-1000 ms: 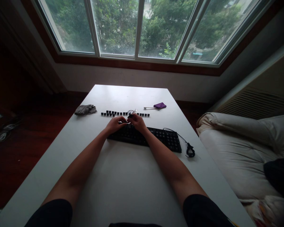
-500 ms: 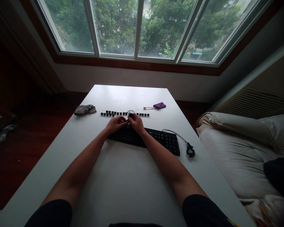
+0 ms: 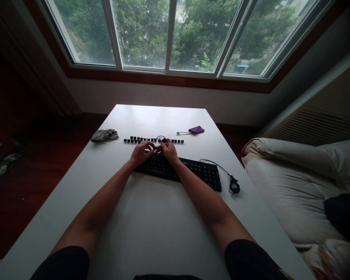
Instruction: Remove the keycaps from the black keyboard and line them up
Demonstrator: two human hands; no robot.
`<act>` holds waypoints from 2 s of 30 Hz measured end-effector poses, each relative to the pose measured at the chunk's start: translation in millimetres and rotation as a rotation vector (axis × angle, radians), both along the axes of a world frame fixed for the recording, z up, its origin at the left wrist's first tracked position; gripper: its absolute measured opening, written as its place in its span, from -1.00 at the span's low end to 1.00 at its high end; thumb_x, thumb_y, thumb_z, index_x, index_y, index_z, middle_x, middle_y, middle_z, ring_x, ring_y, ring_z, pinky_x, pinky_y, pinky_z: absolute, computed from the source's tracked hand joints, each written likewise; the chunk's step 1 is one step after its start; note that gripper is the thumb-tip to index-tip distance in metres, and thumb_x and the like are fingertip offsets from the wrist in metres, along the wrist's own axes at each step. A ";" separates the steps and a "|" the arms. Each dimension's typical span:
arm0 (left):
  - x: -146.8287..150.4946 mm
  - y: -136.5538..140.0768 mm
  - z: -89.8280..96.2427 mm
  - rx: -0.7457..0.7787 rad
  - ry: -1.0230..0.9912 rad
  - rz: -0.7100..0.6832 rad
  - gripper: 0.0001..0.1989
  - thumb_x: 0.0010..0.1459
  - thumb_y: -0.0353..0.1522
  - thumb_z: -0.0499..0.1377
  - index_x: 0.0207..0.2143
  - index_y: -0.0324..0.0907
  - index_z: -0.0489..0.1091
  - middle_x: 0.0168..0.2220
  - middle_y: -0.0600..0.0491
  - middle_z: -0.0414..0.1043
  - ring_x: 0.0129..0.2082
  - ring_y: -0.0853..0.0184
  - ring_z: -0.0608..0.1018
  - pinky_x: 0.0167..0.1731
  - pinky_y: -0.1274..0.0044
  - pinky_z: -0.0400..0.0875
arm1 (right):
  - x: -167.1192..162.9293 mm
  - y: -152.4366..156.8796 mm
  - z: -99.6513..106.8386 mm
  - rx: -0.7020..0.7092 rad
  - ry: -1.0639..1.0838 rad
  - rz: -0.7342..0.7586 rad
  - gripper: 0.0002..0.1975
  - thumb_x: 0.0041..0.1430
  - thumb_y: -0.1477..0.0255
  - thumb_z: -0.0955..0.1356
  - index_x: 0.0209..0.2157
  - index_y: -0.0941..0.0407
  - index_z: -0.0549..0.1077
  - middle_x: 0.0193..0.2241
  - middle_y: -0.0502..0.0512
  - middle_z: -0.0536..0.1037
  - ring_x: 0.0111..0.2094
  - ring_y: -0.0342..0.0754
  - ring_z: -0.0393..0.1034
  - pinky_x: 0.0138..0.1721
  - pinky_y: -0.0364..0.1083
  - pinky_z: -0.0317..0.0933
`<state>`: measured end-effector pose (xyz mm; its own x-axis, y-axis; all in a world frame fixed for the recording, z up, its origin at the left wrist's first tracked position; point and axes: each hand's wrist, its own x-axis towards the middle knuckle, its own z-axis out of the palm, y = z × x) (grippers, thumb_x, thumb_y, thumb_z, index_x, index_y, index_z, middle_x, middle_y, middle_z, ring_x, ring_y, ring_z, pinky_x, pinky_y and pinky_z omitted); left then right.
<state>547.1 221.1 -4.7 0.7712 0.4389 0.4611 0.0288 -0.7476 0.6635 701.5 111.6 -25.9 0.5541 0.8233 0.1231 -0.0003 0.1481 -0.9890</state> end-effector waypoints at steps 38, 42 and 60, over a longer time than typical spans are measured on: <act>-9.3 36.9 -7.4 0.118 0.234 0.456 -0.73 0.24 -0.39 0.14 -0.03 -0.08 0.49 -0.10 0.03 0.58 -0.18 0.26 0.60 -0.04 0.44 0.41 | 3.1 2.0 -8.3 0.021 -0.042 -0.022 -0.73 0.25 0.20 0.38 -0.19 0.07 0.31 -0.43 -0.01 0.60 -0.53 -0.13 0.52 -0.55 -0.20 0.39; -4.8 34.5 -8.5 0.111 0.337 0.466 -0.79 0.25 -0.32 0.18 -0.06 -0.05 0.48 -0.16 0.05 0.61 -0.19 0.22 0.60 -0.11 0.43 0.40 | 3.0 1.5 -8.0 0.021 -0.045 -0.022 -0.74 0.24 0.20 0.38 -0.20 0.07 0.32 -0.43 0.00 0.60 -0.53 -0.13 0.52 -0.54 -0.20 0.39; 3.6 50.3 -23.5 -0.036 0.431 0.460 -0.84 0.16 -0.26 0.23 -0.20 -0.05 0.50 -0.33 0.11 0.54 -0.29 0.28 0.54 -0.28 0.49 0.32 | 2.1 1.6 -7.1 0.024 -0.044 -0.016 -0.75 0.23 0.22 0.39 -0.22 0.07 0.32 -0.44 -0.02 0.59 -0.55 -0.13 0.51 -0.55 -0.19 0.38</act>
<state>550.7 271.4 -28.3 0.6130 0.7793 0.1300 0.6125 -0.5727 0.5449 703.6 113.1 -33.0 0.5605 0.8111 0.1673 0.0460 0.1713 -0.9841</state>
